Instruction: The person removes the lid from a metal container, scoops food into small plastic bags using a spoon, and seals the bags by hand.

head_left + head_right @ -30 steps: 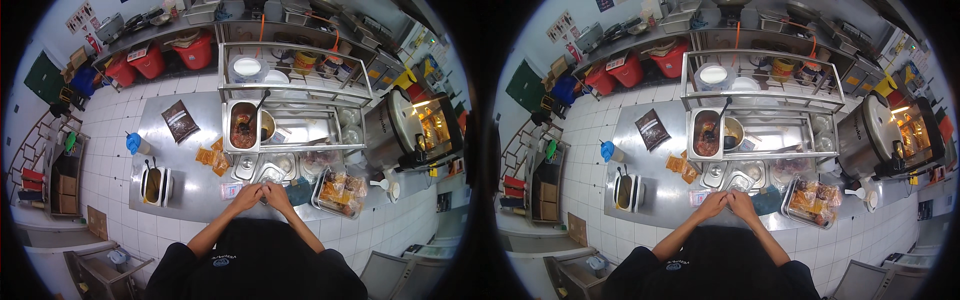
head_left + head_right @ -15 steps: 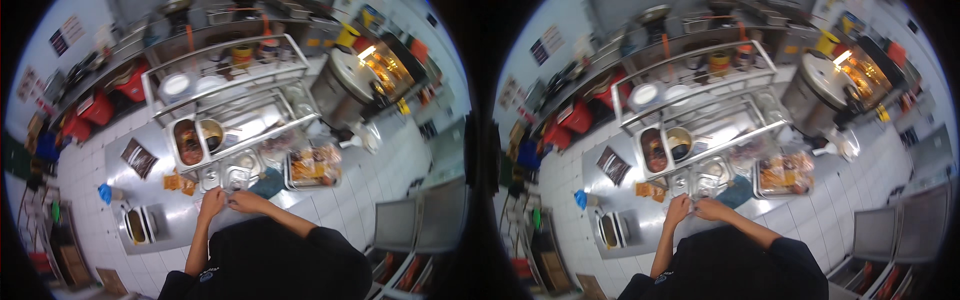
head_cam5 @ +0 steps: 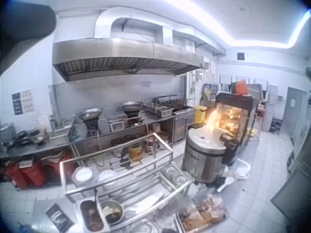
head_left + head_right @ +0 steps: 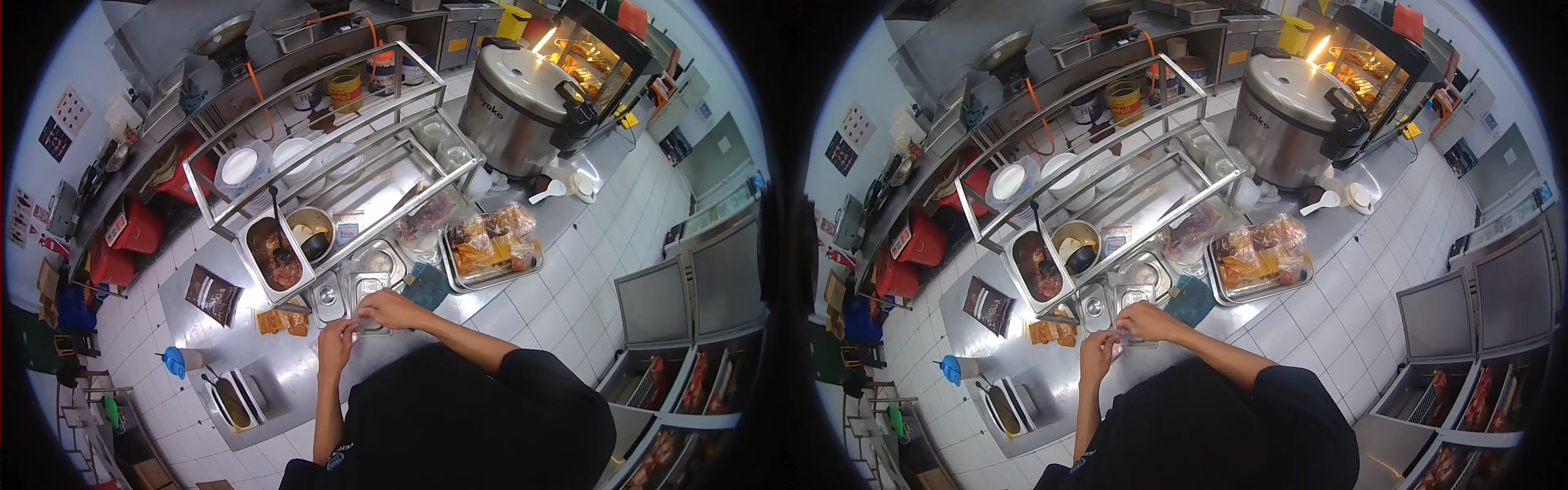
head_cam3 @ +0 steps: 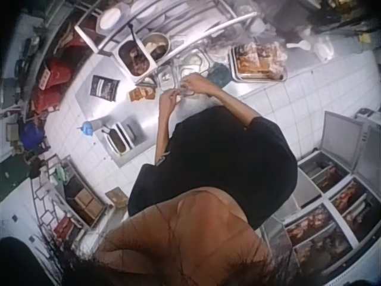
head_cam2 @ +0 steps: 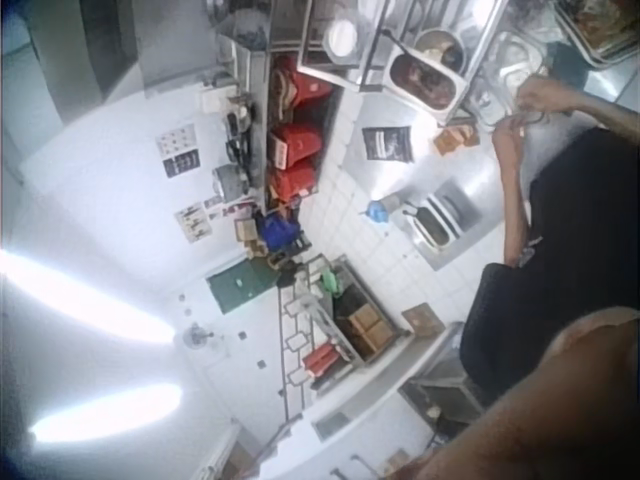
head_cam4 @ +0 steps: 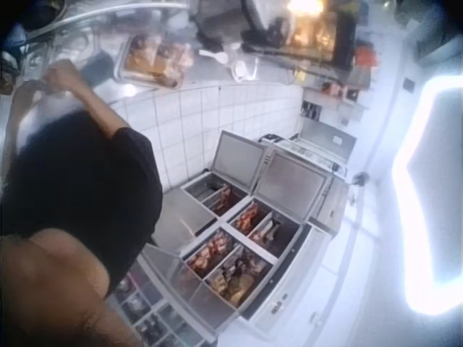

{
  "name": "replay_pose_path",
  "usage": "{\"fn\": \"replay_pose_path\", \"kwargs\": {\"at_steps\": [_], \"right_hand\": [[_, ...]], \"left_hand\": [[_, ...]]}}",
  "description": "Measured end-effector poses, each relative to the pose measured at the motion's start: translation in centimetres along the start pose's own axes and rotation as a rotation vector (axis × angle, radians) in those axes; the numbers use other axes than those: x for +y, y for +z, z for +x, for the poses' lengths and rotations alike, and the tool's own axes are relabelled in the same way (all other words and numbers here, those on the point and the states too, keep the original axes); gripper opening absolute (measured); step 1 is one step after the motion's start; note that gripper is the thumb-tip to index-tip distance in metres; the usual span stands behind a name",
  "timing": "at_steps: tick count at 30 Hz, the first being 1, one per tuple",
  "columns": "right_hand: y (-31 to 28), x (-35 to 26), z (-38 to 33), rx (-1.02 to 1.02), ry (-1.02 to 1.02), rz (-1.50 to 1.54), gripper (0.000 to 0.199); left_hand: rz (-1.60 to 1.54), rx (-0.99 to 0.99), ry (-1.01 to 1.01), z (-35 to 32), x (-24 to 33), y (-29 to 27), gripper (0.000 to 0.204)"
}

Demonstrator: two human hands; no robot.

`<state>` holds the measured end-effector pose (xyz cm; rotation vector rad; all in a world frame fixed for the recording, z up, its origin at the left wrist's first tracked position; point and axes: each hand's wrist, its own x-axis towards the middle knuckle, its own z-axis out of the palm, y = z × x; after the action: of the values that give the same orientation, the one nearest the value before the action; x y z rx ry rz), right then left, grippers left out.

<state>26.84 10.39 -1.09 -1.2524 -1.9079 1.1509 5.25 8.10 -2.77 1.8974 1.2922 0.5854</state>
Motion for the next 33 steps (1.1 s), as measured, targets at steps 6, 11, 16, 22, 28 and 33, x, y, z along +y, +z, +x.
{"fn": "replay_pose_path", "kwargs": {"at_steps": [6, 11, 16, 22, 28, 33], "right_hand": [[-0.4, -3.1, 0.0, -0.415, 0.145, 0.116, 0.029], [1.2, -6.9, 1.4, -0.784, 0.163, 0.052, 0.041], [-1.9, -11.6, 4.5, -0.778, 0.197, -0.031, 0.046], [-4.9, -11.7, 16.1, 0.558, 0.071, -0.104, 0.035], [-4.3, -7.5, 23.4, 0.469, -0.044, 0.065, 0.033], [-5.2, -10.2, 20.5, 0.242, -0.158, -0.055, 0.027]], "left_hand": [[-0.332, -0.114, 0.018, -0.4, -0.3, -1.5, 0.037], [-0.752, -0.892, -0.214, 0.3, -1.5, -3.4, 0.046], [-1.189, -0.629, -0.218, -2.5, -3.9, -1.4, 0.035], [-1.595, -0.320, -0.334, -5.8, -1.2, 1.0, 0.051], [-1.678, -0.316, -0.344, -9.1, -1.7, 4.0, 0.049], [-1.824, -0.136, -0.320, -9.4, -2.6, 2.8, 0.045]]}}
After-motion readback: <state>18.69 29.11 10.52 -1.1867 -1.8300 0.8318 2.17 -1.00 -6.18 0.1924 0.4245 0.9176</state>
